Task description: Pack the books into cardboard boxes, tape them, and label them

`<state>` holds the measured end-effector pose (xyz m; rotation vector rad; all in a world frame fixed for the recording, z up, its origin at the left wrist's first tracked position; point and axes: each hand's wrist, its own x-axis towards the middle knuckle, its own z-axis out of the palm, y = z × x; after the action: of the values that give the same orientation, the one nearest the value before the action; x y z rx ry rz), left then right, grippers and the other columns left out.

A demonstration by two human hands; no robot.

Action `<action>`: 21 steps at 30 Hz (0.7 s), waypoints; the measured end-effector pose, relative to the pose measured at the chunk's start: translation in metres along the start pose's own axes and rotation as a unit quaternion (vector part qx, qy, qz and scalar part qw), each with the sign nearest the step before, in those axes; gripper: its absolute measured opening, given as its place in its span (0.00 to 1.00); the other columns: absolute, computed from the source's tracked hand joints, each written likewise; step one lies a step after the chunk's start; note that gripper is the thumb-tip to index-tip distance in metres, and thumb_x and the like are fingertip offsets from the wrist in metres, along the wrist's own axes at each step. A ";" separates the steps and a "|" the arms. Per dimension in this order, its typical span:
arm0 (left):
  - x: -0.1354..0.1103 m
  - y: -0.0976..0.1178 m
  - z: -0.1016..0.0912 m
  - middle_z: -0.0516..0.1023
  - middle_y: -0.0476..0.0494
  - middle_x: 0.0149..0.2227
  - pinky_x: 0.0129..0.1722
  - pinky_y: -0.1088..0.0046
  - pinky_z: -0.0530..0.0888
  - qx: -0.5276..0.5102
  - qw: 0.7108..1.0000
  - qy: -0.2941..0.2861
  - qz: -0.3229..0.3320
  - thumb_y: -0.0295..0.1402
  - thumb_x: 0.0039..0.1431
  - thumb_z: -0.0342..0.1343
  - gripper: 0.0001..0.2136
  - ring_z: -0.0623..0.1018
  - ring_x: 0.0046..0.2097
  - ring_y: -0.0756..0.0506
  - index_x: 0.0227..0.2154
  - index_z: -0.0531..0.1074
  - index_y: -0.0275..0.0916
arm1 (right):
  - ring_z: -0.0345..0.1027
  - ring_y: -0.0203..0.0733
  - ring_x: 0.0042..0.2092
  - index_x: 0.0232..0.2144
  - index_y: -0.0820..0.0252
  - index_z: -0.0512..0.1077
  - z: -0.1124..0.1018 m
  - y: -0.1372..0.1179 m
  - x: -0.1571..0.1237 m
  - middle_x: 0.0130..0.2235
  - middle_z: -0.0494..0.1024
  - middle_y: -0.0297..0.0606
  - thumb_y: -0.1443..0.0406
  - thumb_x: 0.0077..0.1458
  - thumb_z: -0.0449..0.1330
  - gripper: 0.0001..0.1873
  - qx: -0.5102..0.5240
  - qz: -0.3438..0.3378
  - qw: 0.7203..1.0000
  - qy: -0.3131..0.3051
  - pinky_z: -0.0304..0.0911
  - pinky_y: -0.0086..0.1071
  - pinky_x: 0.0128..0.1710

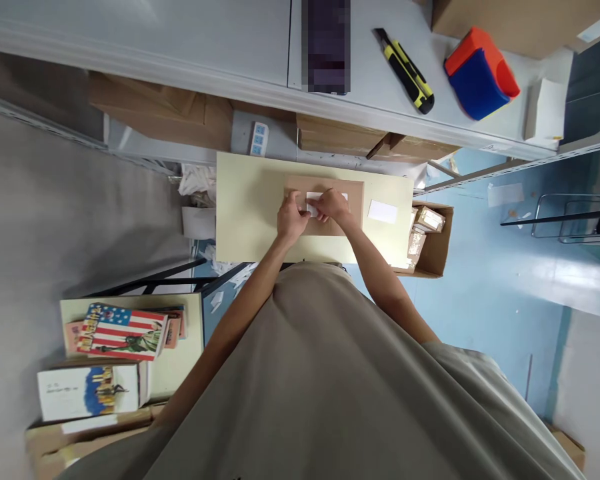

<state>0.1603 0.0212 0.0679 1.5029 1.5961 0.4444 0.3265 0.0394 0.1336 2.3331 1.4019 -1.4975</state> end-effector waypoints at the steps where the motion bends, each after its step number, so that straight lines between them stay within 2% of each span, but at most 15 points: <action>1: 0.000 -0.001 -0.002 0.84 0.43 0.44 0.57 0.56 0.79 0.003 1.000 -0.004 0.002 0.22 0.56 0.72 0.30 0.86 0.52 0.34 0.62 0.77 0.47 | 0.88 0.45 0.35 0.22 0.58 0.79 -0.002 0.000 0.000 0.31 0.89 0.42 0.44 0.69 0.73 0.31 -0.008 -0.002 1.000 -0.019 0.80 0.36 0.50; 5: 0.004 -0.004 -0.010 0.85 0.42 0.44 0.56 0.54 0.80 0.005 0.999 -0.037 0.016 0.23 0.55 0.74 0.32 0.86 0.52 0.32 0.62 0.76 0.49 | 0.90 0.46 0.38 0.22 0.57 0.79 -0.006 0.000 0.004 0.33 0.90 0.40 0.49 0.60 0.81 0.26 -0.028 0.005 0.998 -0.053 0.81 0.33 0.47; 9: 0.005 0.001 -0.018 0.86 0.40 0.47 0.57 0.54 0.79 0.020 0.997 -0.075 0.009 0.25 0.58 0.74 0.32 0.87 0.54 0.31 0.64 0.75 0.49 | 0.89 0.43 0.35 0.23 0.59 0.77 -0.002 0.001 0.005 0.33 0.90 0.43 0.46 0.64 0.77 0.29 0.039 0.024 0.998 -0.039 0.79 0.28 0.40; 11: 0.003 0.005 -0.023 0.87 0.39 0.47 0.58 0.54 0.79 0.029 0.996 -0.086 0.008 0.25 0.59 0.73 0.31 0.87 0.55 0.30 0.64 0.75 0.49 | 0.89 0.43 0.36 0.23 0.58 0.77 0.004 -0.001 0.002 0.33 0.90 0.44 0.42 0.67 0.73 0.32 0.053 0.034 0.998 0.006 0.78 0.28 0.39; 15: 0.000 0.010 -0.026 0.87 0.39 0.47 0.59 0.54 0.78 0.023 0.995 -0.093 0.016 0.25 0.60 0.72 0.31 0.87 0.56 0.31 0.65 0.75 0.47 | 0.89 0.48 0.41 0.25 0.56 0.77 0.022 -0.004 -0.015 0.32 0.90 0.44 0.39 0.71 0.68 0.32 -0.006 0.041 0.989 0.138 0.77 0.33 0.47; 18: 0.001 0.008 -0.029 0.87 0.41 0.45 0.60 0.57 0.79 -0.011 0.995 -0.095 0.022 0.25 0.59 0.70 0.27 0.87 0.55 0.34 0.62 0.78 0.45 | 0.87 0.50 0.44 0.34 0.54 0.81 0.036 0.003 -0.031 0.35 0.90 0.42 0.44 0.70 0.71 0.22 -0.028 0.039 0.988 0.149 0.76 0.36 0.50; 21: 0.002 -0.008 -0.040 0.89 0.40 0.45 0.58 0.60 0.81 -0.107 0.984 -0.141 0.011 0.32 0.63 0.68 0.17 0.88 0.50 0.39 0.55 0.81 0.41 | 0.86 0.52 0.48 0.40 0.52 0.82 0.044 0.029 -0.050 0.39 0.91 0.42 0.48 0.66 0.74 0.16 -0.049 0.063 0.986 0.150 0.75 0.38 0.50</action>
<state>0.1244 0.0332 0.0831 1.3554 1.2701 0.3826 0.3097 -0.0309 0.1349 2.6097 1.3177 -1.0549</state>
